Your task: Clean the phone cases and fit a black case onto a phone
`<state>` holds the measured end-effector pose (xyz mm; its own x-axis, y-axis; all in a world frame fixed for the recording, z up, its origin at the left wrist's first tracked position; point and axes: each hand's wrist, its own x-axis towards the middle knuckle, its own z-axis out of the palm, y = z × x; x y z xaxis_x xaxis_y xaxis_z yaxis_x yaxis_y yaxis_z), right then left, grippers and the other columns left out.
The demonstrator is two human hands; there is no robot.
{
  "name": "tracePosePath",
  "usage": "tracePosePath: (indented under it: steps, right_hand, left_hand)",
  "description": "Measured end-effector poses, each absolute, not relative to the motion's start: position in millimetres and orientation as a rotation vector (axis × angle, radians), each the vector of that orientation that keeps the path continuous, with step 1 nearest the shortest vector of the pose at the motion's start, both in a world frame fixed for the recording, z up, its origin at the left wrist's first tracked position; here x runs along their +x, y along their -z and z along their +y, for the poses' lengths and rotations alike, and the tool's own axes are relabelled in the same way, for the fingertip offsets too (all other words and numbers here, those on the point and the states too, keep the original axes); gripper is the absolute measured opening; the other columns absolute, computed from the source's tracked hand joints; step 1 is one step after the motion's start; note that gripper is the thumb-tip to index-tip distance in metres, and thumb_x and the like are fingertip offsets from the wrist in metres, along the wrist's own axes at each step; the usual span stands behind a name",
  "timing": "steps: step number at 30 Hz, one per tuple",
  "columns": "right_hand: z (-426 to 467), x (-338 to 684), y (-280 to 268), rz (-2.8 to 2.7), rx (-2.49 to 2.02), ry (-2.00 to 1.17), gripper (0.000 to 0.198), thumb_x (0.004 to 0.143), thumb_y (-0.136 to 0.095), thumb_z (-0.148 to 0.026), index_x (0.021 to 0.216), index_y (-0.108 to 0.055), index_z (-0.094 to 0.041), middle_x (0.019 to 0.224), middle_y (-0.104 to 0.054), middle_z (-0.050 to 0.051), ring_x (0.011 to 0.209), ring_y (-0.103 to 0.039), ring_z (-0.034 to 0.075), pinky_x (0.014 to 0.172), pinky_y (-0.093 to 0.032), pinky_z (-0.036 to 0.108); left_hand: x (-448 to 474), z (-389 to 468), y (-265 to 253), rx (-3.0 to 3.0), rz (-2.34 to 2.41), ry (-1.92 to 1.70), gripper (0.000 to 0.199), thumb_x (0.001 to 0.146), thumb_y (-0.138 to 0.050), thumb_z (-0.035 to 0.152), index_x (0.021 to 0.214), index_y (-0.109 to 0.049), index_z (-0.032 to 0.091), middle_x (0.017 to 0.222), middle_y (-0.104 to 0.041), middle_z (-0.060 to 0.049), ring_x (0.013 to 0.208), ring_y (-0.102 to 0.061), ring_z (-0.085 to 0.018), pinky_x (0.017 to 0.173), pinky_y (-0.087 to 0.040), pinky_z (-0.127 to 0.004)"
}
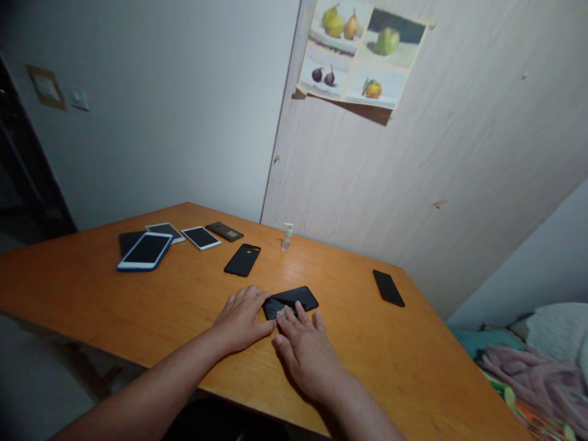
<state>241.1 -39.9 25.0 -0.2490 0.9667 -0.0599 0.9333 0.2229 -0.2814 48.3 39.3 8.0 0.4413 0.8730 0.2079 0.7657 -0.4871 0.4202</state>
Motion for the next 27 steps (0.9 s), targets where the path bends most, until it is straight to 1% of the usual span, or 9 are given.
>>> tracePosePath:
  steps: [3,7,10,13,16,20,22,25,27]
  right_hand:
    - [-33,258,-26,-2.271,-1.992,-0.349,0.057,0.102,-0.024,-0.055,0.151,-0.040,-0.031,0.160,-0.031,0.000,0.151,-0.007,0.030,0.119,-0.002,0.061]
    - [-21,273,-22,-2.041,-2.263,-0.210,0.057,0.102,-0.025,-0.051,0.150,-0.042,-0.025,0.159,-0.032,0.003,0.151,-0.006,0.033,0.117,-0.003,0.065]
    - [-28,253,-23,-2.147,-2.141,-0.272,0.060,0.102,-0.024,-0.054,0.151,-0.041,-0.024,0.160,-0.029,0.003,0.151,-0.006,0.032,0.118,-0.002,0.061]
    - [-37,234,-26,-2.301,-1.913,-0.402,0.060,0.101,-0.021,-0.058,0.152,-0.038,-0.030,0.160,-0.029,-0.001,0.151,-0.007,0.029,0.119,-0.002,0.059]
    - [-34,240,-27,-2.265,-1.969,-0.385,0.059,0.101,-0.021,-0.059,0.149,-0.043,-0.032,0.159,-0.032,-0.002,0.151,-0.006,0.031,0.118,0.000,0.062]
    - [-27,245,-24,-2.080,-2.158,-0.278,0.062,0.101,-0.021,-0.058,0.149,-0.045,-0.026,0.159,-0.032,0.002,0.151,-0.008,0.035,0.117,0.000,0.065]
    - [-29,236,-24,-2.159,-2.060,-0.336,0.063,0.101,-0.020,-0.060,0.149,-0.044,-0.027,0.159,-0.031,0.003,0.151,-0.009,0.033,0.118,-0.001,0.062]
    - [-32,224,-25,-2.301,-1.870,-0.446,0.062,0.101,-0.018,-0.061,0.149,-0.043,-0.031,0.159,-0.032,0.001,0.151,-0.009,0.032,0.118,-0.001,0.061]
    - [-28,226,-27,-2.288,-1.895,-0.438,0.061,0.101,-0.019,-0.060,0.148,-0.044,-0.032,0.158,-0.033,0.000,0.151,-0.008,0.033,0.117,-0.001,0.063]
  left_hand:
    - [48,39,-8,2.435,1.418,-0.598,0.048,0.079,-0.060,0.050,0.123,-0.059,0.031,0.117,-0.058,-0.007,0.116,-0.052,-0.029,0.099,-0.041,-0.042]
    - [48,41,-5,2.449,1.403,-0.622,0.048,0.077,-0.060,0.048,0.122,-0.059,0.031,0.114,-0.058,-0.007,0.114,-0.052,-0.030,0.097,-0.043,-0.042]
    - [48,41,-4,2.448,1.391,-0.618,0.050,0.076,-0.061,0.049,0.122,-0.059,0.030,0.115,-0.058,-0.007,0.114,-0.052,-0.030,0.096,-0.043,-0.042]
    - [48,41,-4,2.438,1.399,-0.591,0.049,0.077,-0.060,0.052,0.120,-0.059,0.029,0.116,-0.057,-0.008,0.116,-0.052,-0.031,0.097,-0.042,-0.043]
    - [48,40,-6,2.418,1.418,-0.568,0.049,0.076,-0.059,0.049,0.121,-0.058,0.029,0.118,-0.057,-0.008,0.118,-0.051,-0.031,0.099,-0.041,-0.043]
    - [48,40,-6,2.394,1.413,-0.581,0.067,0.072,-0.061,0.047,0.134,-0.049,0.025,0.129,-0.055,-0.010,0.124,-0.048,-0.032,0.103,-0.039,-0.045]
    - [47,41,-5,2.369,1.421,-0.577,0.073,0.073,-0.059,0.049,0.140,-0.043,0.023,0.137,-0.052,-0.011,0.129,-0.045,-0.033,0.107,-0.036,-0.047]
    - [48,41,-3,2.334,1.444,-0.570,0.076,0.076,-0.056,0.049,0.144,-0.038,0.021,0.145,-0.047,-0.011,0.135,-0.040,-0.032,0.111,-0.032,-0.046]
    - [48,41,-3,2.333,1.448,-0.576,0.080,0.074,-0.057,0.050,0.146,-0.036,0.020,0.147,-0.045,-0.011,0.136,-0.039,-0.032,0.112,-0.032,-0.045]
